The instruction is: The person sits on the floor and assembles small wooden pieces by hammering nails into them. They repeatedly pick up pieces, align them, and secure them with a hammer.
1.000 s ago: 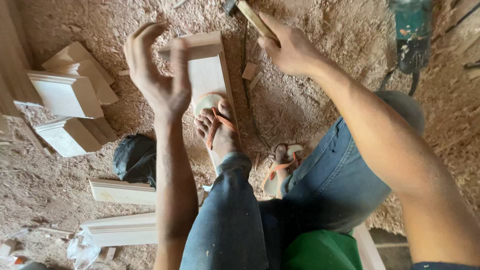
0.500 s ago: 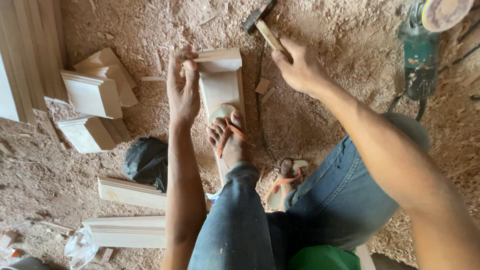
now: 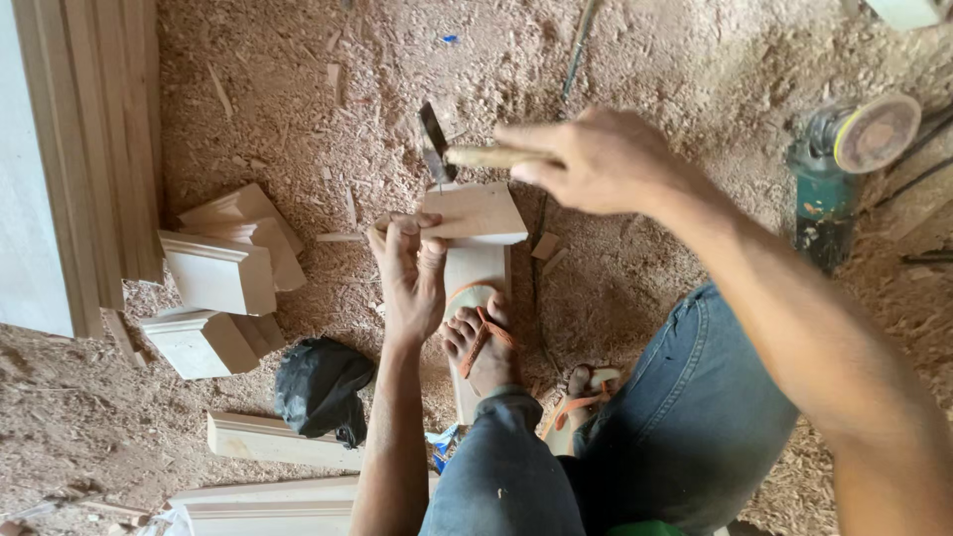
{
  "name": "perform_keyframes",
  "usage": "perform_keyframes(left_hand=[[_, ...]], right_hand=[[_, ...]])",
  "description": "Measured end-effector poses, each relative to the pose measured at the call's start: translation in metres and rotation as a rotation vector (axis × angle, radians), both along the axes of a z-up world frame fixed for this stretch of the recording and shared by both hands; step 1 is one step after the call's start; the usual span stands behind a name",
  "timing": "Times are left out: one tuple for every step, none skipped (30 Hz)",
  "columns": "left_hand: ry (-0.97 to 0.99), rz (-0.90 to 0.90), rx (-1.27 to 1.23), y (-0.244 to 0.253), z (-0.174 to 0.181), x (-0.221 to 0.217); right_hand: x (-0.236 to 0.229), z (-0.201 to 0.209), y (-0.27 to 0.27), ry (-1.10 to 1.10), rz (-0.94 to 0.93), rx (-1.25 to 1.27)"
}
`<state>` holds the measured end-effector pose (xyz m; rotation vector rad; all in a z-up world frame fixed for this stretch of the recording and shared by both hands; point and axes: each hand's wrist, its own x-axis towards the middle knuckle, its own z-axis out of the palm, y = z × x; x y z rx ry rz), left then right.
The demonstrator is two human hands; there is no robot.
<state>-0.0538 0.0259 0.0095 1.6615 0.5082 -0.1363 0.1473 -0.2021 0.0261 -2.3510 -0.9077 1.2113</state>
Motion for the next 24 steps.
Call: perform_keyframes(left_hand=[[-0.009,0.006,-0.05,0.0,-0.001,0.001],[-0.002,0.008,-0.056,0.0,-0.002,0.002],[0.011,0.009,-0.061,0.0,-0.002,0.0],[0.023,0.011,-0.067,-0.001,-0.002,-0.001],[0.004,0.003,-0.046,0.001,-0.001,-0.001],[-0.014,-0.005,-0.026,0.001,0.0,-0.002],[-0.037,-0.017,-0.004,0.004,0.001,-0.001],[-0.014,-0.015,-0.009,0.005,0.004,-0.003],[-0.008,-0.021,-0.017,0.006,0.005,0.0],[-0.002,-0.026,-0.025,0.006,0.004,0.005],[0.004,-0.035,-0.027,0.009,0.004,0.007],[0.011,-0.045,-0.028,0.012,0.002,0.009],[0.039,-0.052,-0.05,0.008,0.003,0.003],[0.047,-0.055,-0.036,0.004,0.004,-0.003],[0.03,-0.05,-0.005,0.005,0.002,-0.002],[0.012,-0.045,0.026,0.004,0.001,-0.001],[0.009,-0.024,-0.008,0.004,0.004,-0.001],[0.005,-0.002,-0.041,0.003,0.007,-0.002],[-0.015,0.012,-0.076,0.004,0.007,0.003],[0.016,-0.003,-0.06,0.007,0.01,0.004],[0.045,-0.017,-0.048,0.007,0.013,0.005],[0.075,-0.031,-0.036,0.006,0.013,0.009],[0.071,-0.005,-0.104,0.007,0.015,0.008],[0.068,0.021,-0.171,0.008,0.013,0.008]], right_hand=[[0.014,0.005,-0.002,-0.116,0.065,0.114],[0.028,0.009,-0.001,-0.119,-0.13,0.101],[0.037,0.013,0.003,-0.116,-0.326,0.086],[0.04,0.014,0.012,-0.138,-0.458,0.181],[0.035,0.014,0.026,-0.161,-0.593,0.281],[0.029,0.014,0.038,-0.183,-0.727,0.384],[0.021,0.015,0.047,-0.21,-0.864,0.491],[0.015,0.02,0.051,-0.238,-0.999,0.602],[0.01,0.028,0.047,-0.15,-0.499,0.326],[0.005,0.037,0.043,-0.059,0.0,0.056],[0.009,0.038,0.04,-0.114,-0.003,0.078],[0.015,0.037,0.036,-0.146,-0.063,0.098],[0.02,0.035,0.025,-0.168,-0.164,0.126],[0.022,0.032,0.018,-0.178,-0.291,0.136],[0.024,0.025,0.02,-0.219,-0.413,0.194],[0.021,0.022,0.024,-0.265,-0.526,0.273],[0.017,0.018,0.029,-0.266,-0.578,0.335],[0.009,0.018,0.034,-0.245,-0.588,0.375],[0.001,0.02,0.039,-0.182,-0.468,0.342],[-0.003,0.025,0.037,-0.072,-0.232,0.211],[-0.001,0.029,0.034,0.004,-0.035,0.081],[0.005,0.031,0.028,0.031,0.035,0.024],[0.006,0.031,0.024,-0.01,-0.012,0.079],[0.012,0.026,0.021,-0.069,-0.118,0.153]])
